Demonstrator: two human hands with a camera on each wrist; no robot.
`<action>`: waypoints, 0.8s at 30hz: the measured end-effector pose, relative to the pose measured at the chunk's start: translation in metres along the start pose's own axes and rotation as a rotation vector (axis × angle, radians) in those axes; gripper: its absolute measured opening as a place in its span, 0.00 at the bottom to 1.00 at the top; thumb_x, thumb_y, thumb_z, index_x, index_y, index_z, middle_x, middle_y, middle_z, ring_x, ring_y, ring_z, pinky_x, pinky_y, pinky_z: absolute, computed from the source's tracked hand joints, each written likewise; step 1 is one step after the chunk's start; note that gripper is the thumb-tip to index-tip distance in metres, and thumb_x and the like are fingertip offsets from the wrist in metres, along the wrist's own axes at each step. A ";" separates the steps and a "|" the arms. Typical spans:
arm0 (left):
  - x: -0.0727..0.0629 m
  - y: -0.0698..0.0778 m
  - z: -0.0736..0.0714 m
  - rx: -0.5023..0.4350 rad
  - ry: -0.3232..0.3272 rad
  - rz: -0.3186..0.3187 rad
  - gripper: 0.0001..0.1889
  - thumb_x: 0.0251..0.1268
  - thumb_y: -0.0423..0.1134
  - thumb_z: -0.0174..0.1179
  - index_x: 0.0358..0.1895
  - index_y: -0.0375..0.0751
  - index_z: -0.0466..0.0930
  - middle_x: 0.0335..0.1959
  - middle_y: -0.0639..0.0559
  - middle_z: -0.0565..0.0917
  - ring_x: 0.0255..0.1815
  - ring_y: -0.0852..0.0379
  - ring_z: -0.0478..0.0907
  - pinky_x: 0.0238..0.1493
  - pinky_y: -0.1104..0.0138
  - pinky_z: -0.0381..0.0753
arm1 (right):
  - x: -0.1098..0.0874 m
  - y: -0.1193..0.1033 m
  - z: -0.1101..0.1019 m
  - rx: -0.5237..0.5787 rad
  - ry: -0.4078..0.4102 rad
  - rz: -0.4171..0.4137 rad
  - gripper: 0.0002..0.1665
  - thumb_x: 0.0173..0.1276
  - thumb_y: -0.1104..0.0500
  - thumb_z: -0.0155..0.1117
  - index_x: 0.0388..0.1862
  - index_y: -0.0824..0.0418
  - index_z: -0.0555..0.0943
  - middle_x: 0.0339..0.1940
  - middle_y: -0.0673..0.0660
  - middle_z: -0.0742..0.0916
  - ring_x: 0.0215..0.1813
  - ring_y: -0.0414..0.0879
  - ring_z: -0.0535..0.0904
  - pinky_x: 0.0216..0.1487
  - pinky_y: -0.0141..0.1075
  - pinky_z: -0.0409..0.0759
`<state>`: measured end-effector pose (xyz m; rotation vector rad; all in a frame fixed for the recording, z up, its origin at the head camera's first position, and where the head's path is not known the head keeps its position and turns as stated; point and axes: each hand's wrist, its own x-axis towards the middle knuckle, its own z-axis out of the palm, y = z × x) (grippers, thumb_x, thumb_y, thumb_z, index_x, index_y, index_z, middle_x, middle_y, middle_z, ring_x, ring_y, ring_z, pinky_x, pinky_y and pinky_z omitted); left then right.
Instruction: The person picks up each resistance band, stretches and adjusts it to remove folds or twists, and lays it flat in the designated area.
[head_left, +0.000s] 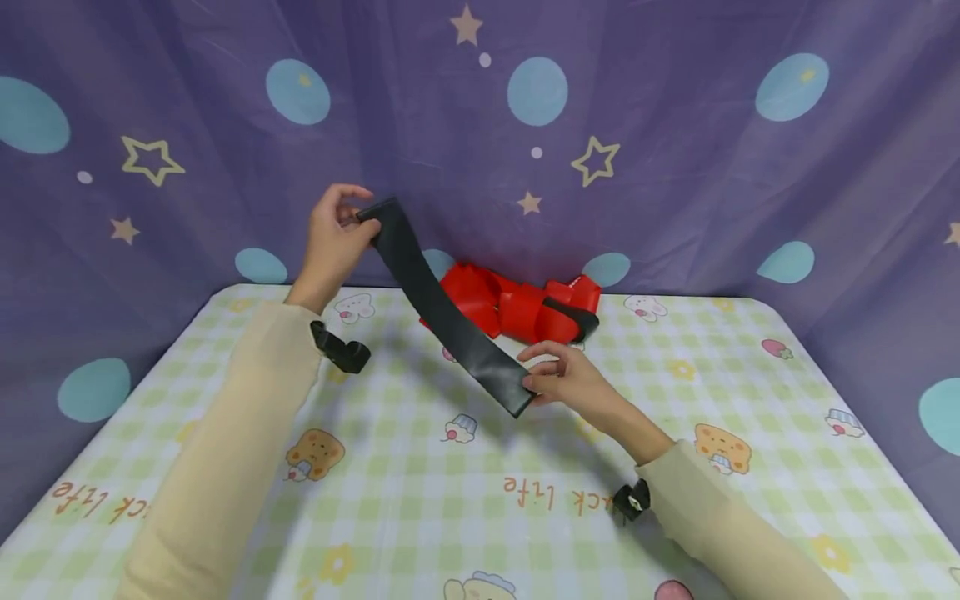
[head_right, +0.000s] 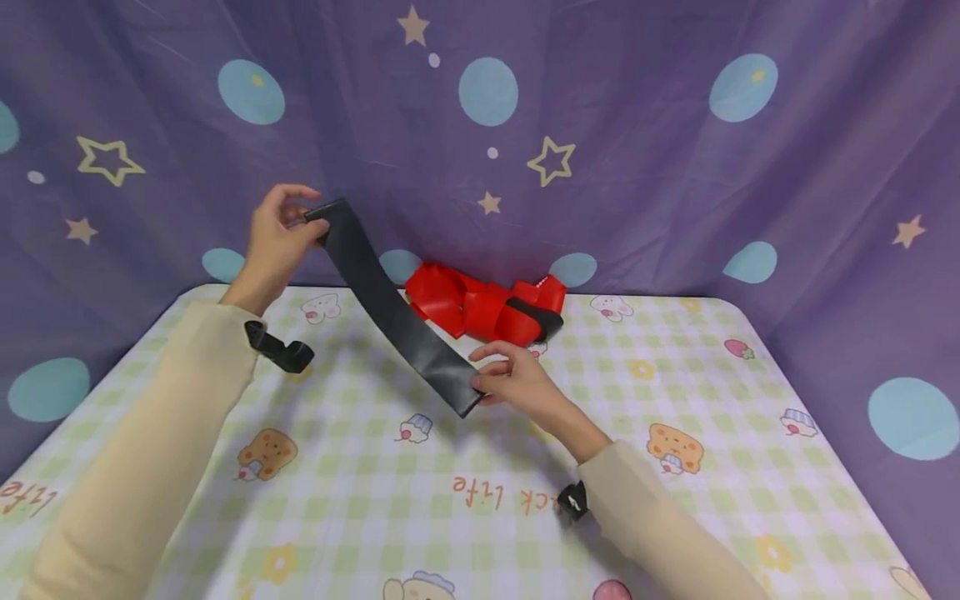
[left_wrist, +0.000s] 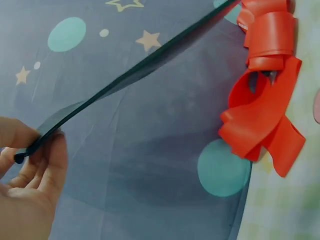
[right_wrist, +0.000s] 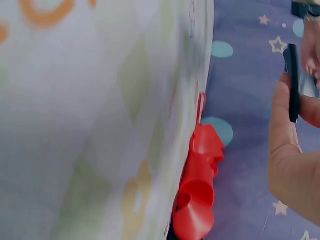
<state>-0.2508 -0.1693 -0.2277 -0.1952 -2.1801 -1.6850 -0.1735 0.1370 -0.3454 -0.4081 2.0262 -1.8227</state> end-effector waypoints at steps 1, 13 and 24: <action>-0.002 -0.001 -0.001 0.013 -0.012 -0.012 0.15 0.61 0.23 0.52 0.51 0.38 0.70 0.28 0.54 0.73 0.22 0.66 0.77 0.28 0.75 0.79 | 0.000 0.000 -0.003 0.005 0.014 -0.012 0.21 0.65 0.70 0.58 0.56 0.72 0.68 0.31 0.51 0.85 0.33 0.42 0.82 0.43 0.46 0.84; -0.022 -0.022 -0.013 0.166 -0.110 -0.064 0.11 0.67 0.27 0.48 0.49 0.31 0.74 0.40 0.49 0.76 0.31 0.68 0.77 0.37 0.74 0.81 | -0.005 0.006 -0.027 0.091 0.134 -0.093 0.11 0.67 0.71 0.55 0.33 0.55 0.77 0.31 0.46 0.82 0.33 0.39 0.78 0.38 0.32 0.82; -0.041 -0.042 -0.020 0.182 -0.162 -0.097 0.15 0.68 0.31 0.50 0.53 0.29 0.78 0.40 0.43 0.80 0.26 0.70 0.78 0.33 0.77 0.80 | -0.008 0.003 -0.042 0.322 0.118 -0.048 0.20 0.70 0.70 0.50 0.34 0.51 0.86 0.37 0.43 0.86 0.35 0.35 0.78 0.39 0.26 0.81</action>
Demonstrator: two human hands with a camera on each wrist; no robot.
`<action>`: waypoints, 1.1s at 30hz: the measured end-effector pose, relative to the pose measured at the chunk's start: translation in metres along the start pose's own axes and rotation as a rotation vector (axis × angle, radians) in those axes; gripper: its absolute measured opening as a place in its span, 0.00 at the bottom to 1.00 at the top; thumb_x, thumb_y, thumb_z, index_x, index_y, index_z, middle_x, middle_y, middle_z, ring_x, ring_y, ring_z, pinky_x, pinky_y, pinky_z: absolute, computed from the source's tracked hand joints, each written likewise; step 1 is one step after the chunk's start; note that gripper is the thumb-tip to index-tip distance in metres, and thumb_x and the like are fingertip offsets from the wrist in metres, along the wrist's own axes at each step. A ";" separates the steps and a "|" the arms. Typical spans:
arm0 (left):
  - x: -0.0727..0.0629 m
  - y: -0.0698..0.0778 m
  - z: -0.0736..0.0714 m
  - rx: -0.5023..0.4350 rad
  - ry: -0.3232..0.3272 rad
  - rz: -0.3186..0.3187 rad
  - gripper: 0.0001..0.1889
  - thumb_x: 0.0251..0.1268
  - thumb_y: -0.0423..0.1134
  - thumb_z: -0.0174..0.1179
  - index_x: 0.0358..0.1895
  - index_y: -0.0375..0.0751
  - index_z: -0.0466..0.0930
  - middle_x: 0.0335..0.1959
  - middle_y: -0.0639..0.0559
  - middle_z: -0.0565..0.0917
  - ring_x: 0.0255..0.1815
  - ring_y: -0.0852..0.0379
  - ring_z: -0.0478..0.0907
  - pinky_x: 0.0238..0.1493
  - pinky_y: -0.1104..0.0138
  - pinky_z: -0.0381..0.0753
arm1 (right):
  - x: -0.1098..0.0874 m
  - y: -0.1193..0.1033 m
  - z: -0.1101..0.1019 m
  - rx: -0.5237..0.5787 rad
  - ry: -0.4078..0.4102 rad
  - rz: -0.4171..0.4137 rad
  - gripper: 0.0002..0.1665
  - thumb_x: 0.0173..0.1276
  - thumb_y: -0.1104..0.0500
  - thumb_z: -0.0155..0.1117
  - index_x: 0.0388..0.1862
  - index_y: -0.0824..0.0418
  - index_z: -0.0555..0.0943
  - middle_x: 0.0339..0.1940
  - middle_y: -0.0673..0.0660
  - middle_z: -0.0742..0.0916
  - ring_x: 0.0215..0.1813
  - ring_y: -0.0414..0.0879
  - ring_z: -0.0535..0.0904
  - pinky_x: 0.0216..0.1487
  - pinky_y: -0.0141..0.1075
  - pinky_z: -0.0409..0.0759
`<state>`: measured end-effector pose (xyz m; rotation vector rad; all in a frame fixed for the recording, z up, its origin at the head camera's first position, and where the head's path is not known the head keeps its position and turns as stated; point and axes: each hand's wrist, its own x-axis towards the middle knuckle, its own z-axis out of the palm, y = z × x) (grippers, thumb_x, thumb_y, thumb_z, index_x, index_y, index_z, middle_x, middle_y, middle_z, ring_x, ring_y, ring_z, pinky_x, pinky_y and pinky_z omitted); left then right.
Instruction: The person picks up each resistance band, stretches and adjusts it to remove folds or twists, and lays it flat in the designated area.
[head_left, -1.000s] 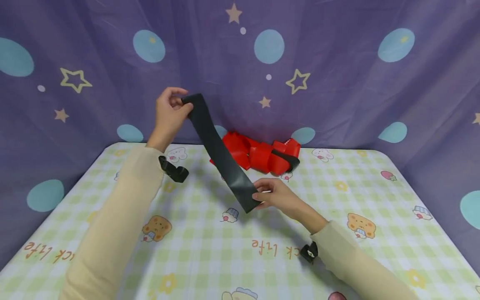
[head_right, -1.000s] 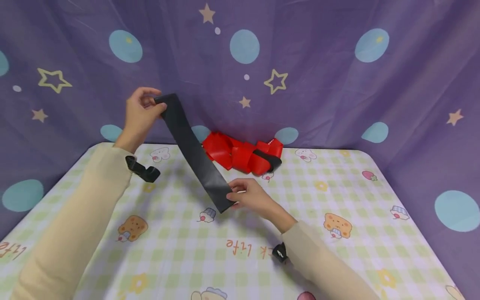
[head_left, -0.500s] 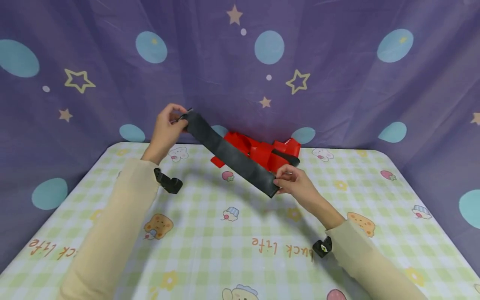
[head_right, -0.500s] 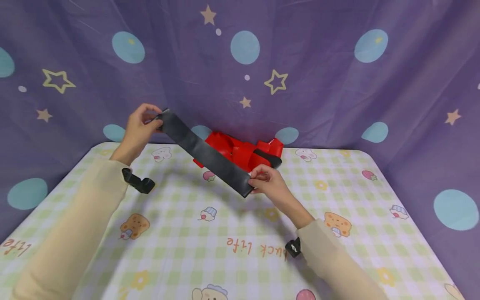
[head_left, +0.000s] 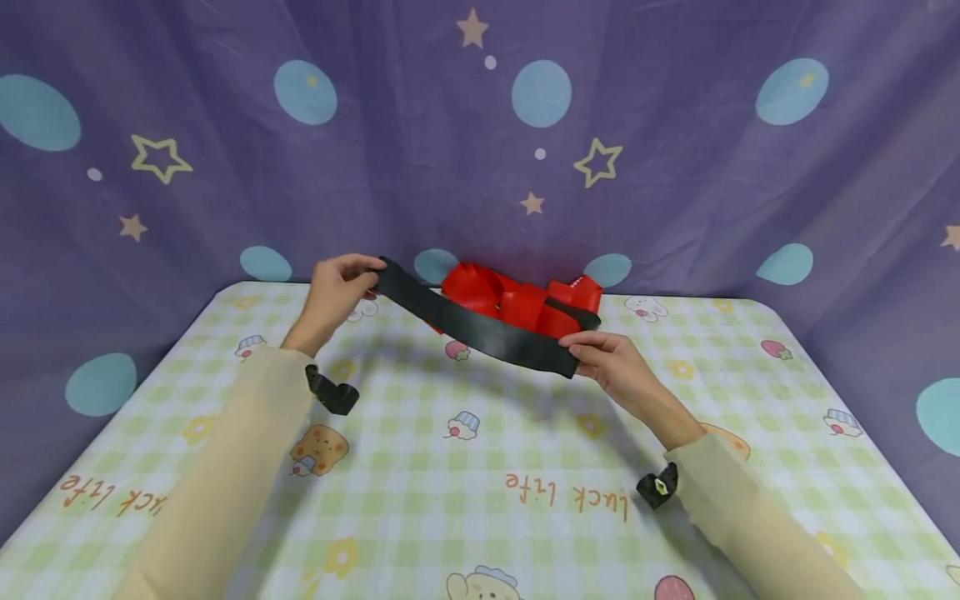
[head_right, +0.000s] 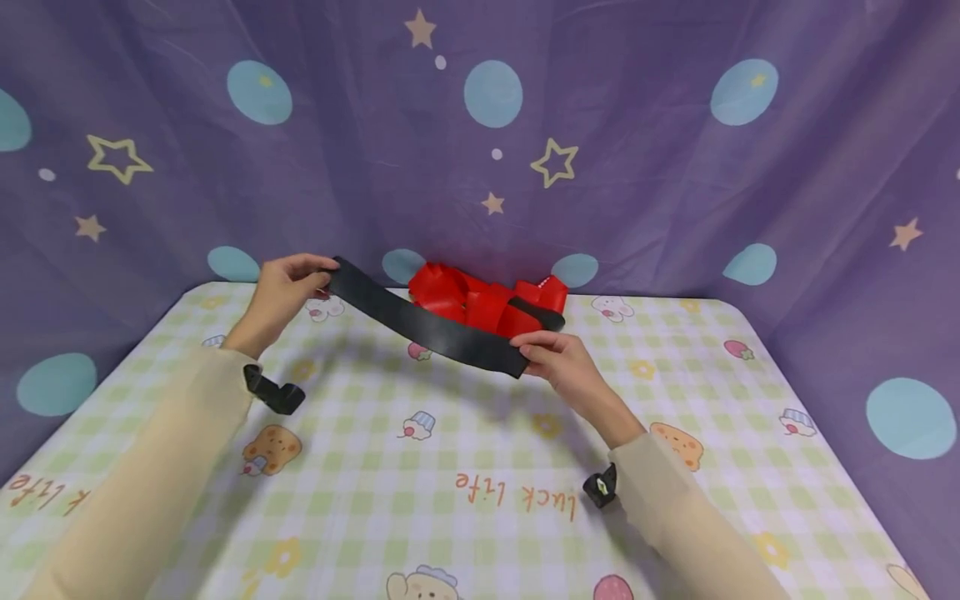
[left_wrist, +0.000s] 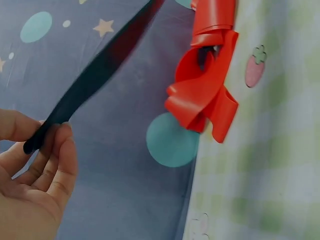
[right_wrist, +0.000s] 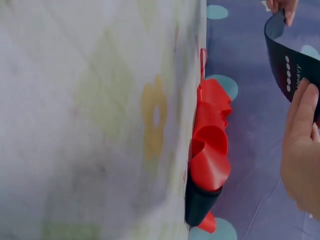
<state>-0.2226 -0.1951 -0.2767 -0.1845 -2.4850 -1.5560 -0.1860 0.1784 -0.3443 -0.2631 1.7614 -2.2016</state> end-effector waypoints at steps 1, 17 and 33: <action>-0.001 -0.002 -0.001 -0.004 -0.006 -0.002 0.15 0.69 0.31 0.50 0.53 0.29 0.78 0.40 0.45 0.80 0.26 0.70 0.78 0.34 0.77 0.80 | 0.001 0.000 -0.001 0.008 0.001 0.004 0.20 0.70 0.71 0.51 0.34 0.51 0.86 0.37 0.44 0.86 0.35 0.35 0.78 0.39 0.26 0.81; -0.023 -0.046 0.011 -0.058 -0.102 0.015 0.23 0.57 0.18 0.43 0.57 0.22 0.73 0.43 0.23 0.78 0.26 0.73 0.78 0.32 0.76 0.80 | 0.010 0.005 -0.026 0.213 -0.087 -0.008 0.31 0.67 0.80 0.35 0.45 0.58 0.85 0.45 0.49 0.86 0.41 0.38 0.82 0.50 0.28 0.80; -0.035 -0.058 0.016 -0.018 -0.084 -0.017 0.16 0.66 0.32 0.58 0.52 0.23 0.78 0.34 0.35 0.85 0.24 0.69 0.80 0.26 0.72 0.80 | 0.017 0.011 -0.029 0.092 0.007 -0.017 0.20 0.70 0.74 0.47 0.40 0.57 0.84 0.36 0.52 0.88 0.41 0.42 0.86 0.51 0.32 0.81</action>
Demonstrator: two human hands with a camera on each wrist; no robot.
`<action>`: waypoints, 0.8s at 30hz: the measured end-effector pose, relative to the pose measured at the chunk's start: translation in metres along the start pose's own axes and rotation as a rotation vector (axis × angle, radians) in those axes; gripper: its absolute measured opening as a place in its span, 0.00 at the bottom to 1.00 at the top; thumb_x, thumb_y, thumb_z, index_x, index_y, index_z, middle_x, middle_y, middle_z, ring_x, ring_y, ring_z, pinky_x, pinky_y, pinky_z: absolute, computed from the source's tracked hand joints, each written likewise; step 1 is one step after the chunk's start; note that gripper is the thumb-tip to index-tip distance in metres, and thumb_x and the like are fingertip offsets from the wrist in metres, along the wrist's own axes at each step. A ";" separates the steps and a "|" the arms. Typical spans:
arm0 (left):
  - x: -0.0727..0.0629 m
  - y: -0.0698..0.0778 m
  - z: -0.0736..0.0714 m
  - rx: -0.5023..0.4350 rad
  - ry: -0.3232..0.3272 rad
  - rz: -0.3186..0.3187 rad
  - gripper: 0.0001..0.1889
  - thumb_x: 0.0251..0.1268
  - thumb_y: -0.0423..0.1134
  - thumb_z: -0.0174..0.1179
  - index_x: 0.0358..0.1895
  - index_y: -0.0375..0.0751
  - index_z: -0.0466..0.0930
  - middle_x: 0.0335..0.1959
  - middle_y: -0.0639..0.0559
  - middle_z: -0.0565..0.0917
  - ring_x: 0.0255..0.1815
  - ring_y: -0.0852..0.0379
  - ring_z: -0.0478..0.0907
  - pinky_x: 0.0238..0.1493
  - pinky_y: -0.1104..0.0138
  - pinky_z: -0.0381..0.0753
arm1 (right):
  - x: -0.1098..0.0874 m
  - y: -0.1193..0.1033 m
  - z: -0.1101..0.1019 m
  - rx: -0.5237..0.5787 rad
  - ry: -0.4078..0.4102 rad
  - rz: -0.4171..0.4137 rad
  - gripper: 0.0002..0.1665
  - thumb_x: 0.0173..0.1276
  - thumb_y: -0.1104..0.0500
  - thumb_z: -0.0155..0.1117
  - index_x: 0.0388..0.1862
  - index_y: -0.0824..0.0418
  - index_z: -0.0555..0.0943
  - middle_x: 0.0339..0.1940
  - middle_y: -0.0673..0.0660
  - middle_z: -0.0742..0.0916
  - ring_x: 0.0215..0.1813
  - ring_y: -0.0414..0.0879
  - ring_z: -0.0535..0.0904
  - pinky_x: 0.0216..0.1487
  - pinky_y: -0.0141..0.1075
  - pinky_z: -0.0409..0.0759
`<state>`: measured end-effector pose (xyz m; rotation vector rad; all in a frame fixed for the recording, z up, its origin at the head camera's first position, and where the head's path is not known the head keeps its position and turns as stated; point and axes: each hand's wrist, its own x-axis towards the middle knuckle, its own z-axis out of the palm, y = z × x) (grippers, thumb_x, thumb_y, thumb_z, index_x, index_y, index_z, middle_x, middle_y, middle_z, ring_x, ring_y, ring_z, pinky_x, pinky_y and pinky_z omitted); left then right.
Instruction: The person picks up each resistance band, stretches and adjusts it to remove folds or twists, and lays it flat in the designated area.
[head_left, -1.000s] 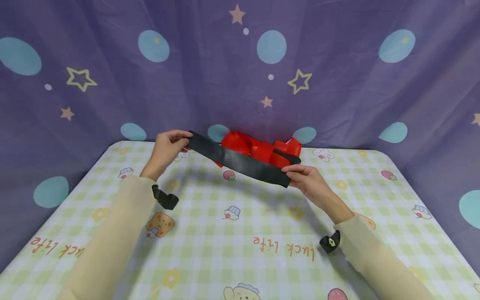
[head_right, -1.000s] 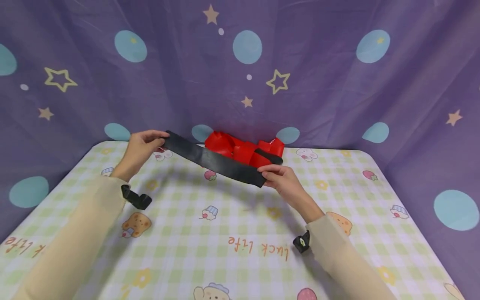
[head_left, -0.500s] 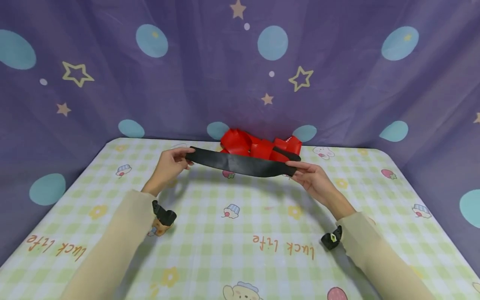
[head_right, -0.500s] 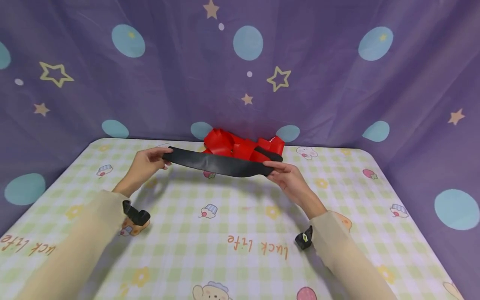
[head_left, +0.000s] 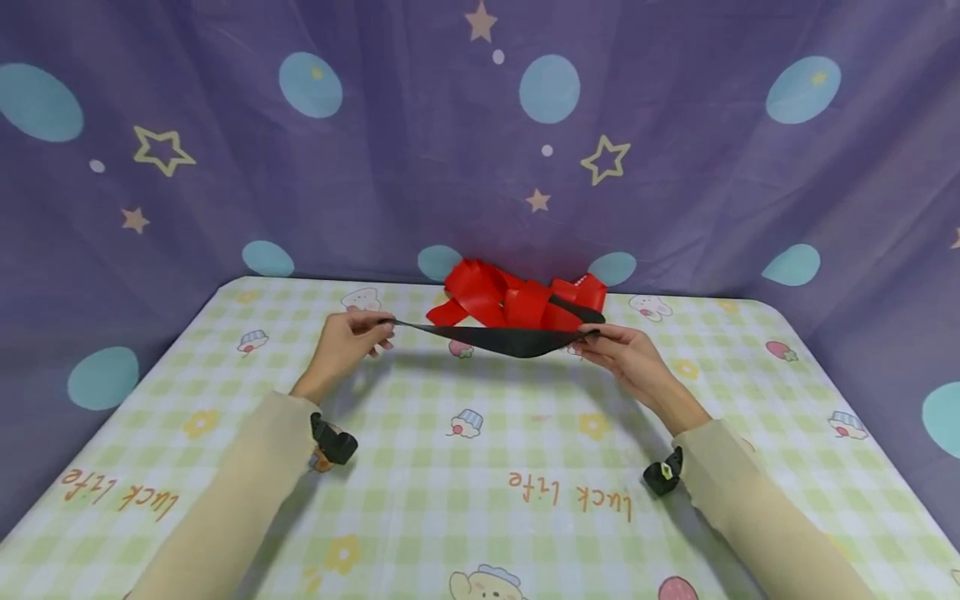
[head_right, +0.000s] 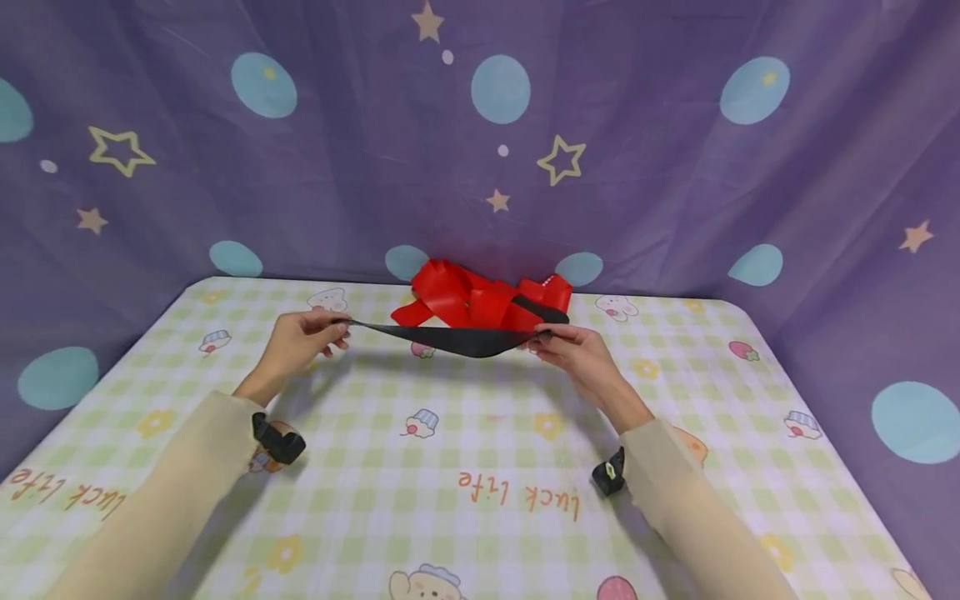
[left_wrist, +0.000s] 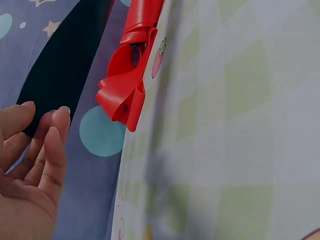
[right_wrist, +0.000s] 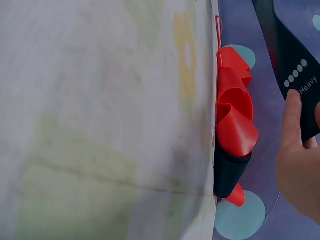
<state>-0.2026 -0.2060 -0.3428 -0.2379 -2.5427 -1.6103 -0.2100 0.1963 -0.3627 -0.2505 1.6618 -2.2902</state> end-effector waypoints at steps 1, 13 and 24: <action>-0.001 0.000 0.000 -0.002 -0.001 -0.007 0.16 0.66 0.32 0.58 0.52 0.23 0.77 0.34 0.36 0.86 0.24 0.69 0.81 0.25 0.72 0.80 | 0.000 0.000 0.000 -0.007 0.007 0.004 0.18 0.71 0.72 0.49 0.39 0.57 0.84 0.36 0.52 0.89 0.41 0.42 0.86 0.51 0.32 0.81; -0.008 -0.004 0.002 0.092 0.082 -0.133 0.15 0.64 0.40 0.60 0.36 0.27 0.80 0.10 0.62 0.68 0.14 0.66 0.63 0.19 0.72 0.64 | 0.003 0.002 -0.001 -0.153 0.209 0.041 0.11 0.68 0.65 0.59 0.48 0.65 0.79 0.36 0.45 0.84 0.37 0.37 0.85 0.51 0.37 0.81; -0.013 -0.010 0.000 0.124 0.066 -0.143 0.14 0.64 0.40 0.60 0.38 0.28 0.79 0.21 0.59 0.74 0.25 0.61 0.67 0.29 0.70 0.69 | 0.007 0.004 0.000 -0.082 0.221 0.017 0.15 0.67 0.70 0.57 0.28 0.52 0.83 0.31 0.47 0.85 0.31 0.37 0.84 0.40 0.28 0.83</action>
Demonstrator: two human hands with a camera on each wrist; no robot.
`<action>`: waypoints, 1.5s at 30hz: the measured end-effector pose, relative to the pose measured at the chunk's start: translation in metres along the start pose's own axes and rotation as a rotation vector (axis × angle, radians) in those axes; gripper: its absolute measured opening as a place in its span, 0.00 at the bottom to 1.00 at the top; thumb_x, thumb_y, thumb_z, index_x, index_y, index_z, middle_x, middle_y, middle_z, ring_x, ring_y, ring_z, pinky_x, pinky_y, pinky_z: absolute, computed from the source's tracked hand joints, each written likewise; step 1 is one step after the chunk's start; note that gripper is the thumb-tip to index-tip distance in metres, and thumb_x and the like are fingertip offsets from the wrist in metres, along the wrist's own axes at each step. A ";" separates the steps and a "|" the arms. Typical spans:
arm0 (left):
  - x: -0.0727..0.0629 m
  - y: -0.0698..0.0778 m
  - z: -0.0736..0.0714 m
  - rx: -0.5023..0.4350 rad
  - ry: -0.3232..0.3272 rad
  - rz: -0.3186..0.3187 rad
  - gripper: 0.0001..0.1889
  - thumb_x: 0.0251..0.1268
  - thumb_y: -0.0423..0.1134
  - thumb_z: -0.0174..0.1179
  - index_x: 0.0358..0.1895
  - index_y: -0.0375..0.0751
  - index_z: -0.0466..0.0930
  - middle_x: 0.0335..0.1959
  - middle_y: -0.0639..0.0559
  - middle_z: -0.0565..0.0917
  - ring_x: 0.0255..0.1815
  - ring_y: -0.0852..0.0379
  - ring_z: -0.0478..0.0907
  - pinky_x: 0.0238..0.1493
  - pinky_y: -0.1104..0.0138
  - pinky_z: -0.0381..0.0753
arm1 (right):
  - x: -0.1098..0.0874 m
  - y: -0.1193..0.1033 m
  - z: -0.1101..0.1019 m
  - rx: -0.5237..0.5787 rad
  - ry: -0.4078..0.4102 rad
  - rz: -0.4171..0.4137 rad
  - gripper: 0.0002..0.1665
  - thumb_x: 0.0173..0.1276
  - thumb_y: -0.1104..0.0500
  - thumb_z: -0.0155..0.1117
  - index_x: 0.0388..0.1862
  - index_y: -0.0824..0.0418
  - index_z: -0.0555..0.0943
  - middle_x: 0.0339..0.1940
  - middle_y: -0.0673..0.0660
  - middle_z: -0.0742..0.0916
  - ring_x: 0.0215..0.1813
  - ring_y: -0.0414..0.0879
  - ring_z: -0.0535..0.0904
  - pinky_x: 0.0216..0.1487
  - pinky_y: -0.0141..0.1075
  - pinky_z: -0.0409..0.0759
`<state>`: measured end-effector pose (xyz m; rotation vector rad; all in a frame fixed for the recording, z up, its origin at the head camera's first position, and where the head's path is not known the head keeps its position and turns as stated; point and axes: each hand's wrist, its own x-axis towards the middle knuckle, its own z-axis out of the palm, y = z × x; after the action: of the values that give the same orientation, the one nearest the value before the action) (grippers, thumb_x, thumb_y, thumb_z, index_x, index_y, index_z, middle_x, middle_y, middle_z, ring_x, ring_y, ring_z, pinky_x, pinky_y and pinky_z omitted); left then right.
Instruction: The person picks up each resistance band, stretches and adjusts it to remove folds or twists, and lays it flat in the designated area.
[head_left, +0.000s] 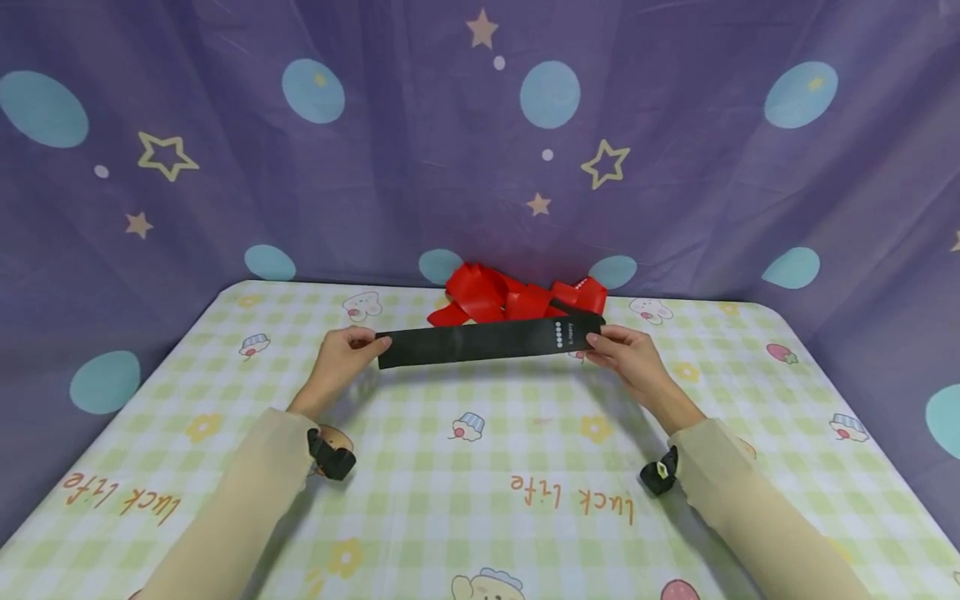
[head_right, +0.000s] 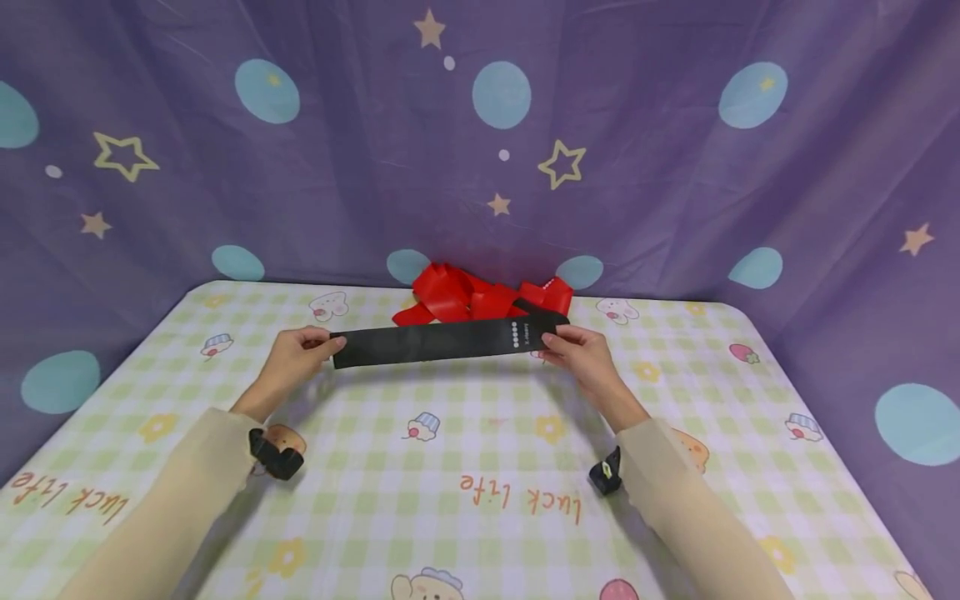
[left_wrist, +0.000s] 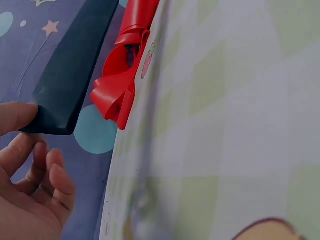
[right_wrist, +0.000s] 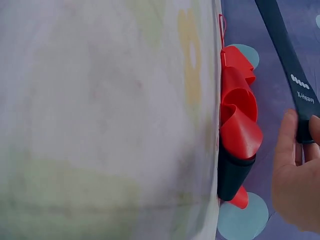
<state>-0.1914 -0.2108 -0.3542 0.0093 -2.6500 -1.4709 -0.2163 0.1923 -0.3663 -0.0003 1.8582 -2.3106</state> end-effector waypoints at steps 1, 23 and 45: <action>-0.001 0.000 0.000 -0.009 -0.010 -0.005 0.14 0.65 0.40 0.60 0.38 0.28 0.79 0.22 0.60 0.75 0.26 0.62 0.69 0.30 0.70 0.72 | 0.000 0.000 0.000 0.008 -0.001 -0.006 0.15 0.67 0.71 0.57 0.29 0.53 0.83 0.30 0.47 0.85 0.30 0.37 0.84 0.39 0.28 0.83; 0.007 0.011 -0.008 -0.546 -0.076 -0.400 0.24 0.61 0.25 0.48 0.62 0.27 0.59 0.50 0.40 0.65 0.26 0.66 0.74 0.28 0.76 0.78 | -0.037 0.003 0.032 -0.177 -0.178 0.150 0.12 0.63 0.71 0.49 0.46 0.74 0.68 0.42 0.56 0.79 0.37 0.42 0.80 0.40 0.32 0.84; 0.045 0.000 -0.001 -0.493 0.101 -0.344 0.21 0.58 0.24 0.57 0.57 0.25 0.71 0.21 0.59 0.77 0.15 0.68 0.75 0.23 0.78 0.78 | -0.069 0.020 0.078 -0.345 -0.315 0.258 0.21 0.54 0.71 0.55 0.49 0.74 0.71 0.42 0.64 0.79 0.34 0.46 0.81 0.35 0.36 0.85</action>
<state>-0.2366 -0.2140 -0.3496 0.5021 -2.2149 -2.1265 -0.1372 0.1218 -0.3605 -0.1508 1.9318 -1.6911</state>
